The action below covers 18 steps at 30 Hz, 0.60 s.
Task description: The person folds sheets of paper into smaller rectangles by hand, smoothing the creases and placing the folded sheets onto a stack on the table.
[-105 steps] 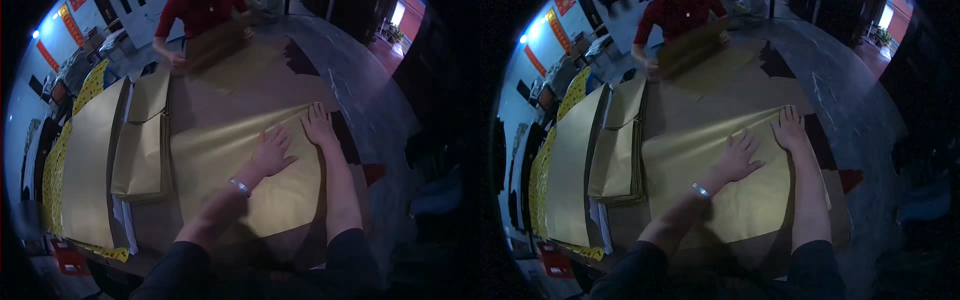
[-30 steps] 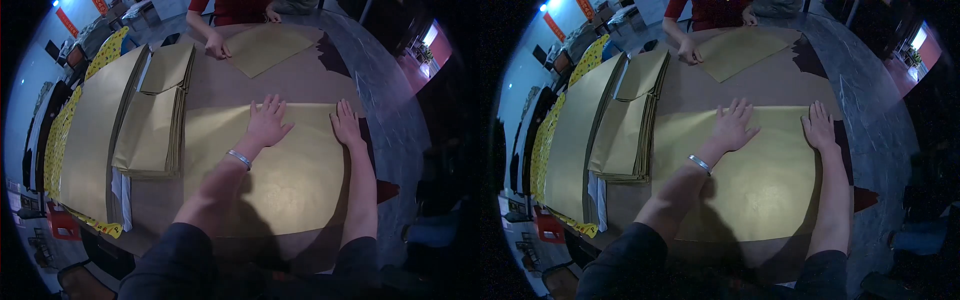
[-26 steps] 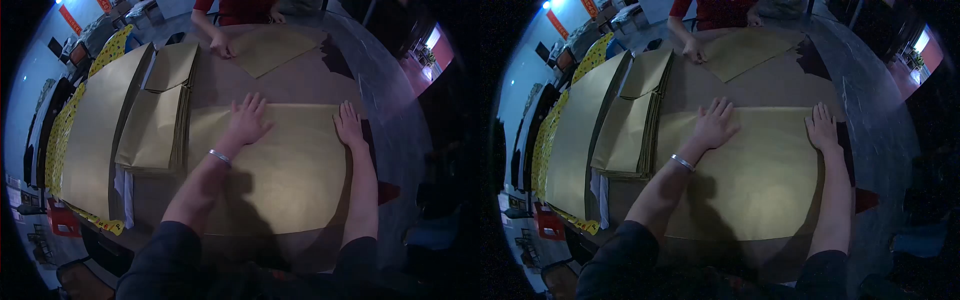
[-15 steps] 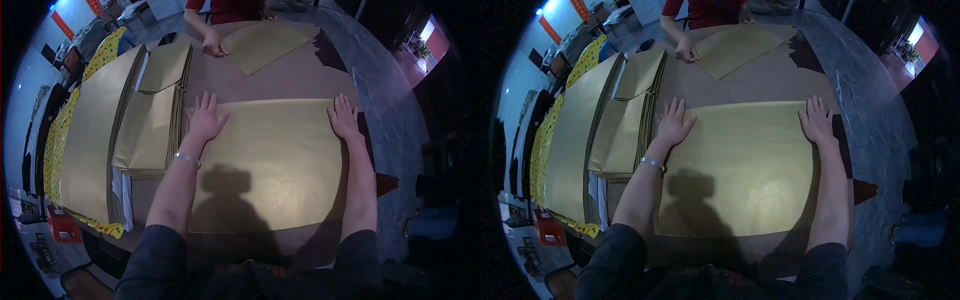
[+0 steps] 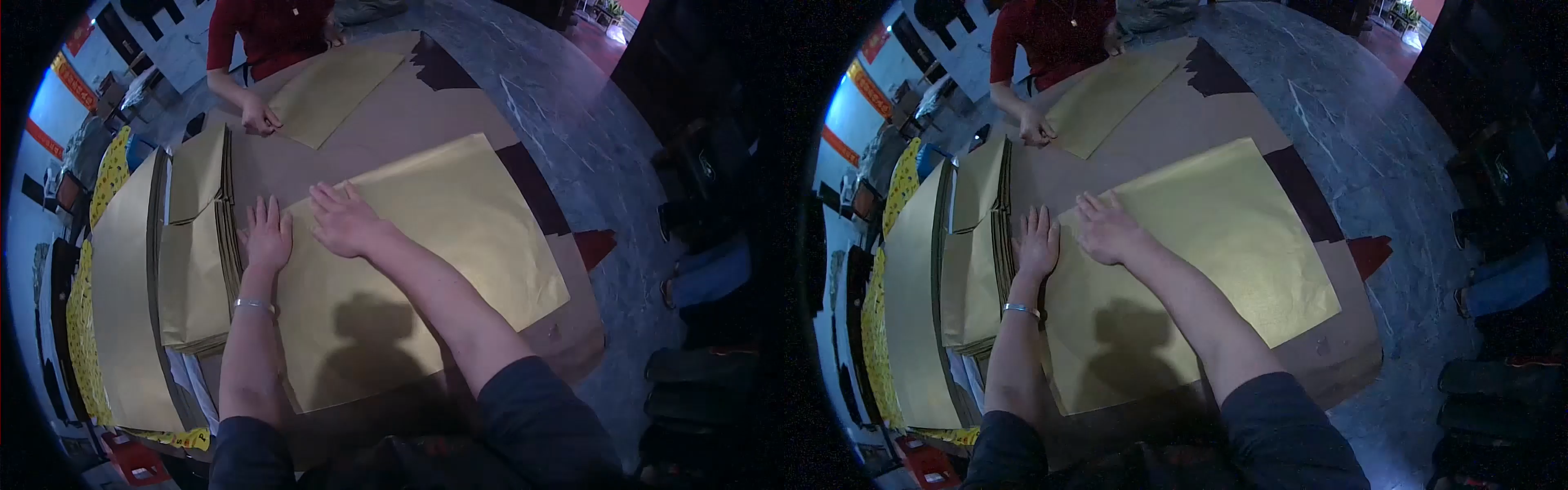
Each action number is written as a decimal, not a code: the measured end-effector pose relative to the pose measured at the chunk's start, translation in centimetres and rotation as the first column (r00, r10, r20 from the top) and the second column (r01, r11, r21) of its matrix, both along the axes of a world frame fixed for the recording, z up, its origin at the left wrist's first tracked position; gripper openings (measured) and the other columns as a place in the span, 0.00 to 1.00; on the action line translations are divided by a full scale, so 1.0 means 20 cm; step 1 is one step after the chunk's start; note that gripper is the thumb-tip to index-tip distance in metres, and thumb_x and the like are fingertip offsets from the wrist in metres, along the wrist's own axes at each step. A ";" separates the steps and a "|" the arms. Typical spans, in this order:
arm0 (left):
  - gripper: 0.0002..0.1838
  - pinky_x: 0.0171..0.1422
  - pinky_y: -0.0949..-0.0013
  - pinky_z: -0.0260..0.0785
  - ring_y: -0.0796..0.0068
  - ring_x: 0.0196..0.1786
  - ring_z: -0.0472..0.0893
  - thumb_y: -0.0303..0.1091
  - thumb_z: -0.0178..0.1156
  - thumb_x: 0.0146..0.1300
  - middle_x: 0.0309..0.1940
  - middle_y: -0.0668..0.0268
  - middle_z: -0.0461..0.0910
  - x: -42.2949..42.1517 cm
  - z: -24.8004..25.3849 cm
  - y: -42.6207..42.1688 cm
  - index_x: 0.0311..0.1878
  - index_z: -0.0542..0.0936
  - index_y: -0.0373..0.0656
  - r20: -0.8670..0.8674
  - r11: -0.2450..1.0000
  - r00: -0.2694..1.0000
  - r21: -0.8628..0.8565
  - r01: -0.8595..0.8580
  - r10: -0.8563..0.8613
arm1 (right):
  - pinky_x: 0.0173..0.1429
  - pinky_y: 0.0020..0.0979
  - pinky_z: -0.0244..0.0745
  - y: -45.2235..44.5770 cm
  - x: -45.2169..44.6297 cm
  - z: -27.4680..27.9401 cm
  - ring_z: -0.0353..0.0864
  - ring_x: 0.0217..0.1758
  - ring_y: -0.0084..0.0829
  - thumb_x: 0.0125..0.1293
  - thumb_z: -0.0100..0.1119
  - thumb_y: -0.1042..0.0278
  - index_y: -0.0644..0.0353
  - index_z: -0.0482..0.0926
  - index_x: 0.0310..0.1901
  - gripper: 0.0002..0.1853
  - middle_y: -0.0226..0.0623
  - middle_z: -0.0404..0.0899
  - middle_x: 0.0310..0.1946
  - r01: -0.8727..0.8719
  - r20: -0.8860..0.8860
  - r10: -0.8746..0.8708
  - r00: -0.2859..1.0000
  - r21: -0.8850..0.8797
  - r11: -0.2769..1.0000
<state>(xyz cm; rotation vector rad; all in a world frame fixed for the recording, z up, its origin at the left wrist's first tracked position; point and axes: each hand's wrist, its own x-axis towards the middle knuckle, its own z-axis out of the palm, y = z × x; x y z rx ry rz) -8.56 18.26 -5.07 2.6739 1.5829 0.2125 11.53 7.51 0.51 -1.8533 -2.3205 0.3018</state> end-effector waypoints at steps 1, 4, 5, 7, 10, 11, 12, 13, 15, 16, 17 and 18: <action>0.34 0.77 0.30 0.39 0.46 0.81 0.45 0.55 0.39 0.74 0.80 0.55 0.48 0.02 0.06 -0.05 0.78 0.56 0.49 0.000 0.997 0.998 -0.041 -0.065 0.065 | 0.83 0.51 0.34 -0.01 0.10 -0.02 0.39 0.83 0.39 0.76 0.34 0.48 0.65 0.53 0.75 0.35 0.45 0.46 0.79 0.011 0.000 -0.011 1.000 -0.006 1.000; 0.34 0.76 0.28 0.38 0.47 0.81 0.44 0.56 0.37 0.74 0.80 0.56 0.48 0.06 0.17 -0.11 0.78 0.55 0.50 -0.048 0.987 0.990 -0.091 -0.134 0.130 | 0.83 0.50 0.35 -0.07 0.43 -0.02 0.39 0.83 0.39 0.76 0.34 0.48 0.64 0.52 0.75 0.35 0.44 0.45 0.79 0.198 0.020 -0.198 0.980 0.010 0.980; 0.34 0.76 0.28 0.38 0.47 0.81 0.45 0.56 0.37 0.74 0.80 0.57 0.48 0.06 0.17 -0.11 0.78 0.55 0.50 -0.052 0.987 0.990 -0.082 -0.136 0.132 | 0.83 0.49 0.35 -0.09 0.53 -0.04 0.40 0.83 0.38 0.76 0.34 0.48 0.64 0.52 0.75 0.35 0.43 0.45 0.80 0.241 0.040 -0.242 0.969 0.022 0.970; 0.34 0.76 0.28 0.38 0.48 0.81 0.45 0.57 0.36 0.74 0.80 0.57 0.48 0.05 0.16 -0.09 0.78 0.55 0.51 -0.070 0.987 0.988 -0.075 -0.144 0.139 | 0.83 0.48 0.36 -0.16 0.71 -0.01 0.39 0.83 0.38 0.76 0.35 0.47 0.64 0.51 0.76 0.35 0.42 0.43 0.80 0.336 0.094 -0.335 0.937 0.013 0.942; 0.35 0.76 0.28 0.38 0.49 0.81 0.46 0.58 0.37 0.74 0.80 0.57 0.48 0.04 0.14 -0.09 0.78 0.55 0.52 -0.030 0.989 0.991 -0.067 -0.130 0.128 | 0.82 0.52 0.36 -0.26 0.96 0.03 0.39 0.83 0.38 0.77 0.31 0.47 0.63 0.51 0.76 0.35 0.42 0.44 0.80 0.475 0.164 -0.472 0.866 0.025 0.880; 0.35 0.76 0.28 0.38 0.49 0.81 0.46 0.58 0.37 0.74 0.80 0.57 0.48 0.00 0.08 -0.03 0.78 0.55 0.52 -0.040 0.990 0.992 -0.073 -0.125 0.122 | 0.82 0.53 0.36 -0.30 1.03 0.03 0.39 0.83 0.38 0.77 0.31 0.47 0.63 0.51 0.76 0.35 0.42 0.44 0.80 0.511 0.168 -0.508 0.845 0.028 0.859; 0.35 0.76 0.28 0.38 0.50 0.81 0.46 0.58 0.37 0.74 0.80 0.57 0.49 -0.05 -0.02 0.07 0.78 0.55 0.52 -0.024 0.998 0.997 -0.011 -0.067 0.067 | 0.82 0.53 0.36 -0.32 1.08 0.03 0.39 0.83 0.38 0.77 0.31 0.47 0.63 0.51 0.76 0.35 0.42 0.44 0.80 0.520 0.164 -0.514 0.842 0.009 0.854; 0.35 0.76 0.28 0.39 0.50 0.81 0.46 0.58 0.37 0.74 0.79 0.56 0.49 -0.07 -0.10 0.11 0.78 0.55 0.52 -0.014 0.999 1.000 0.042 -0.007 0.008 | 0.82 0.54 0.36 -0.36 1.13 0.02 0.38 0.83 0.39 0.77 0.31 0.46 0.62 0.52 0.76 0.34 0.43 0.44 0.80 0.558 0.178 -0.560 0.809 0.068 0.827; 0.34 0.76 0.28 0.39 0.50 0.81 0.47 0.57 0.39 0.74 0.79 0.57 0.50 -0.04 -0.02 0.03 0.78 0.56 0.51 0.152 1.000 0.988 -0.006 0.004 -0.003 | 0.82 0.55 0.35 -0.47 1.13 -0.02 0.37 0.83 0.39 0.77 0.31 0.46 0.60 0.52 0.76 0.34 0.43 0.44 0.80 0.608 0.194 -0.614 0.765 0.096 0.788; 0.33 0.76 0.28 0.40 0.50 0.80 0.48 0.55 0.40 0.74 0.79 0.57 0.51 -0.02 0.04 -0.01 0.78 0.57 0.51 0.090 0.998 0.994 0.001 -0.055 0.055 | 0.82 0.56 0.35 -0.50 1.11 -0.01 0.37 0.83 0.41 0.77 0.31 0.46 0.59 0.54 0.76 0.33 0.43 0.45 0.79 0.589 0.216 -0.596 0.773 0.103 0.802; 0.33 0.76 0.28 0.41 0.50 0.80 0.49 0.54 0.42 0.74 0.79 0.57 0.51 0.02 0.08 -0.04 0.77 0.57 0.51 0.034 0.994 0.993 0.016 -0.111 0.110 | 0.81 0.57 0.35 -0.54 1.08 0.00 0.37 0.83 0.42 0.77 0.32 0.46 0.57 0.55 0.76 0.33 0.44 0.46 0.79 0.569 0.241 -0.579 0.779 0.117 0.814; 0.33 0.76 0.28 0.41 0.50 0.80 0.49 0.54 0.42 0.74 0.79 0.57 0.51 0.05 0.11 -0.07 0.77 0.57 0.51 0.038 0.995 0.995 0.009 -0.097 0.097 | 0.82 0.55 0.37 -0.58 1.05 -0.01 0.37 0.83 0.42 0.77 0.32 0.47 0.53 0.58 0.75 0.31 0.42 0.46 0.79 0.569 0.234 -0.586 0.775 0.145 0.810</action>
